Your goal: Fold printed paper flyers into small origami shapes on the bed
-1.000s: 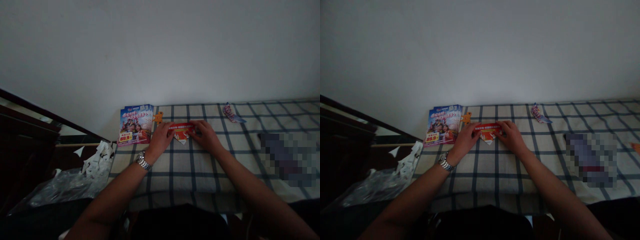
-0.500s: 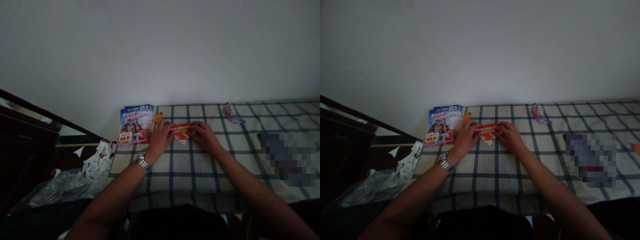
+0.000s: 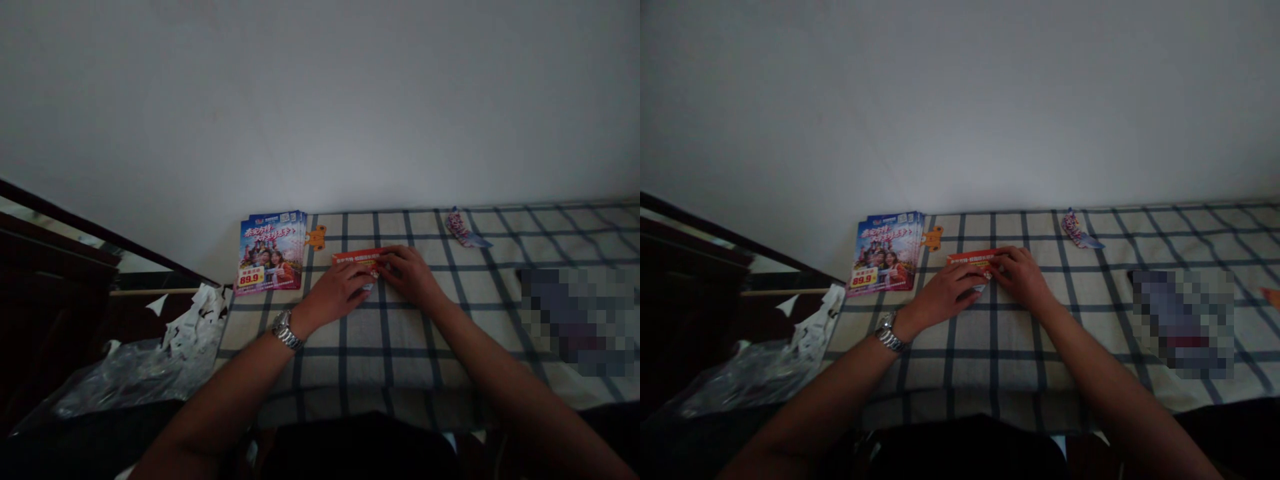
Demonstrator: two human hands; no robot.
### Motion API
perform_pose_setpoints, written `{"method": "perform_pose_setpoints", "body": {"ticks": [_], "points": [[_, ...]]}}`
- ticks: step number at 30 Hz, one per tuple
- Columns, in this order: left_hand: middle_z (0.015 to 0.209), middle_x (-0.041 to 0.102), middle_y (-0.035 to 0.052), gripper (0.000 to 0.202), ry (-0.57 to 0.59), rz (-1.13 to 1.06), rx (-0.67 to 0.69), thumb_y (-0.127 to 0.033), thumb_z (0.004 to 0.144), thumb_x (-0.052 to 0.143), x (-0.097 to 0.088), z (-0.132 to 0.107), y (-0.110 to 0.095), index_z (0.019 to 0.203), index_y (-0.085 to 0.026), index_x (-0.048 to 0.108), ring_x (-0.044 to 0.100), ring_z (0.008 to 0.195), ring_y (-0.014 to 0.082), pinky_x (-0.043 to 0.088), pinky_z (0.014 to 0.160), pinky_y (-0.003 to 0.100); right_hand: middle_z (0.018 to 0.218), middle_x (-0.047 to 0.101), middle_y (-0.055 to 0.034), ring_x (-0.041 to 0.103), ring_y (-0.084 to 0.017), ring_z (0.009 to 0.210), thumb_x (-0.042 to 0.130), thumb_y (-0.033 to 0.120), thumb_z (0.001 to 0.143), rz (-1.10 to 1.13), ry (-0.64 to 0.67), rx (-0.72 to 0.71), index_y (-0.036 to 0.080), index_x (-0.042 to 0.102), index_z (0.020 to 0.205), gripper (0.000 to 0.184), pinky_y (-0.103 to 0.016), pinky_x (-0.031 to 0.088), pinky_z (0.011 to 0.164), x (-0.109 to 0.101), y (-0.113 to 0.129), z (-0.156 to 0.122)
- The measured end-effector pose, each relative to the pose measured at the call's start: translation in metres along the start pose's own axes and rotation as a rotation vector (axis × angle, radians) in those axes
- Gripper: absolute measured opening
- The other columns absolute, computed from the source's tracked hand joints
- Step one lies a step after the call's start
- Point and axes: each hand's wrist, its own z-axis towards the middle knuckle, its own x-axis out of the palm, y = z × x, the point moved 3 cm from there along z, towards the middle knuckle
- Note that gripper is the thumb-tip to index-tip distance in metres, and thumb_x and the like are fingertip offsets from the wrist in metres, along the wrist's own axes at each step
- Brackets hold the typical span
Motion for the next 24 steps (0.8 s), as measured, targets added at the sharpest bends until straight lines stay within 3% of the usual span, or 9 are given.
{"method": "perform_pose_setpoints", "body": {"ticks": [16, 24], "points": [[0.136, 0.064, 0.0061, 0.034, -0.057, 0.028, -0.077, -0.030, 0.103, 0.059, -0.001, -0.001, 0.009, 0.137, -0.025, 0.063, 0.057, 0.130, 0.0256, 0.045, 0.118, 0.049, 0.121, 0.069, -0.0127, 0.062, -0.032, 0.109, 0.066, 0.031, 0.098, -0.020, -0.004, -0.034, 0.025, 0.076, 0.117, 0.021, -0.055, 0.056, 0.096, -0.002, 0.005, -0.001], [0.134, 0.066, 0.0065, 0.032, -0.140, 0.139, -0.163, -0.031, 0.101, 0.064, -0.002, -0.002, 0.014, 0.131, -0.022, 0.065, 0.057, 0.128, 0.0266, 0.029, 0.127, 0.054, 0.121, 0.072, -0.0105, 0.063, -0.030, 0.116, 0.066, 0.031, 0.099, 0.034, 0.039, -0.158, 0.026, 0.078, 0.108, 0.016, -0.052, 0.057, 0.100, -0.003, 0.014, -0.001]]}}
